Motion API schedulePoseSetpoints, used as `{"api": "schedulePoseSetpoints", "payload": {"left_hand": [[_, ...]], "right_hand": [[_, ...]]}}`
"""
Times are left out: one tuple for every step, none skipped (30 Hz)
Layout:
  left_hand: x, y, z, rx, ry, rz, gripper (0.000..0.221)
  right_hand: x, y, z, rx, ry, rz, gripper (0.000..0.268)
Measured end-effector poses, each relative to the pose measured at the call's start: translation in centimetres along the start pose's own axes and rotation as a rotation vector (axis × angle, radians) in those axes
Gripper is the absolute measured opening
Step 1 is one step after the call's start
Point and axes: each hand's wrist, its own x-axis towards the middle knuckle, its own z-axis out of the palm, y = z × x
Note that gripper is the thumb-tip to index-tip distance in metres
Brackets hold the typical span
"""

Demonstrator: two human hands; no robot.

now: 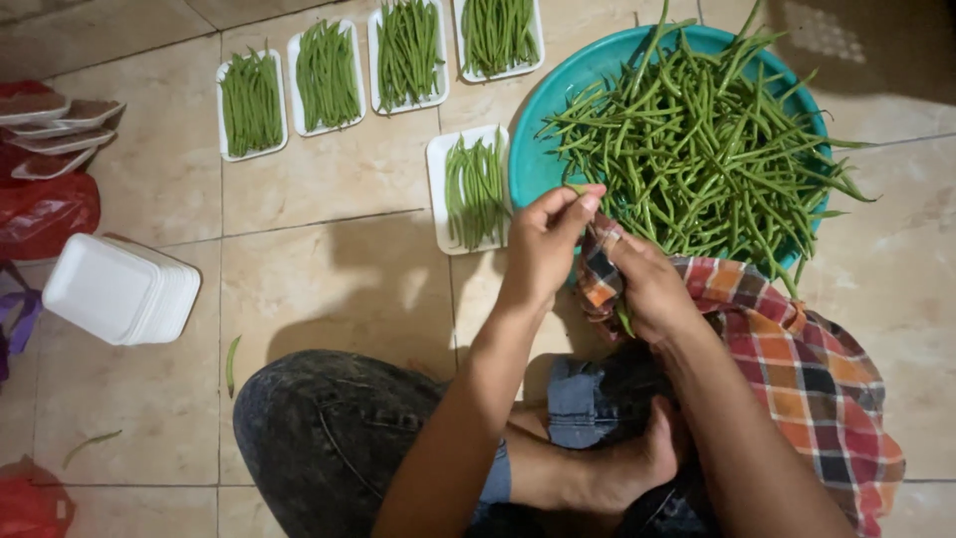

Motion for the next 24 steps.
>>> {"api": "schedulePoseSetpoints", "payload": {"left_hand": [[0.2,0.1,-0.1,-0.001,0.003,-0.002,0.011],[0.5,0.2,-0.3,-0.128,0.018,-0.052,0.012],[0.8,0.3,-0.6,-0.256,0.033,-0.101,0.015],[1.3,0.0,-1.1,-0.254,0.04,-0.098,0.015],[1.9,-0.2,-1.7,-0.249,0.068,-0.131,0.019],[2.4,-0.5,-2.2,-0.244,0.097,-0.162,0.022],[2.7,-0.2,-2.6,-0.244,0.106,-0.159,0.022],[3.0,0.2,-3.0,-0.256,0.139,-0.146,0.024],[3.3,0.5,-3.4,-0.268,0.172,-0.133,0.025],[5.0,0.0,-4.4,-0.265,0.179,-0.131,0.025],[6.7,-0.6,-5.5,-0.334,0.237,-0.092,0.023],[8.4,-1.1,-6.6,-0.404,0.294,-0.052,0.022],[10.1,-1.4,-8.2,-0.403,0.302,-0.05,0.022],[11.9,-1.7,-9.7,-0.397,0.372,-0.005,0.021],[13.6,-2.0,-11.3,-0.39,0.441,0.041,0.021],[14.1,-2.2,-12.1,-0.389,0.447,0.045,0.021],[14.5,-2.4,-12.9,-0.257,0.461,0.027,0.014],[15.1,-2.6,-13.7,-0.124,0.472,0.007,0.013],[16.2,-4.5,-14.6,-0.122,0.474,0.009,0.013],[17.2,-6.5,-15.6,-0.015,0.469,0.005,0.009],[18.2,-8.6,-16.6,0.091,0.464,0.001,0.015],[19.4,-10.2,-17.5,0.091,0.469,0.0,0.015],[20.6,-11.9,-18.5,0.281,0.503,-0.048,0.018],[21.8,-13.5,-19.4,0.472,0.533,-0.098,0.02]], "right_hand": [[0.3,0.4,-0.4,-0.001,0.0,0.003,0.025],[0.7,0.7,-0.6,-0.026,-0.002,0.004,0.025],[1.1,1.1,-0.8,-0.05,-0.004,0.005,0.025],[0.8,1.5,-0.9,-0.05,-0.011,0.009,0.025],[0.5,2.0,-0.9,-0.076,-0.026,0.014,0.025],[0.2,2.4,-1.0,-0.103,-0.043,0.019,0.025],[0.1,2.1,-0.6,-0.103,-0.051,0.023,0.025],[0.0,1.8,-0.2,-0.111,-0.063,0.017,0.025],[-0.1,1.5,0.2,-0.118,-0.074,0.012,0.025],[0.2,2.5,-0.9,-0.116,-0.081,0.016,0.025],[0.4,3.4,-2.1,-0.152,-0.085,0.022,0.023],[0.7,4.3,-3.2,-0.19,-0.088,0.029,0.02],[0.1,3.5,-3.4,-0.19,-0.095,0.033,0.02],[-0.4,2.6,-3.6,-0.278,-0.096,0.101,0.024],[-0.9,1.8,-3.8,-0.367,-0.098,0.168,0.029],[-0.9,1.5,-3.4,-0.367,-0.105,0.169,0.029],[-0.8,1.1,-3.1,-0.329,-0.091,0.166,0.028],[-0.8,0.7,-2.7,-0.289,-0.074,0.162,0.03],[-0.5,1.5,-3.1,-0.288,-0.077,0.162,0.03],[-0.2,2.4,-3.6,-0.242,-0.049,0.107,0.026],[0.1,3.2,-4.1,-0.196,-0.021,0.051,0.022],[0.0,3.4,-4.3,-0.197,-0.024,0.055,0.022],[-0.1,3.6,-4.5,-0.206,-0.024,0.061,0.021],[-0.1,3.8,-4.7,-0.214,-0.024,0.067,0.02]]}}
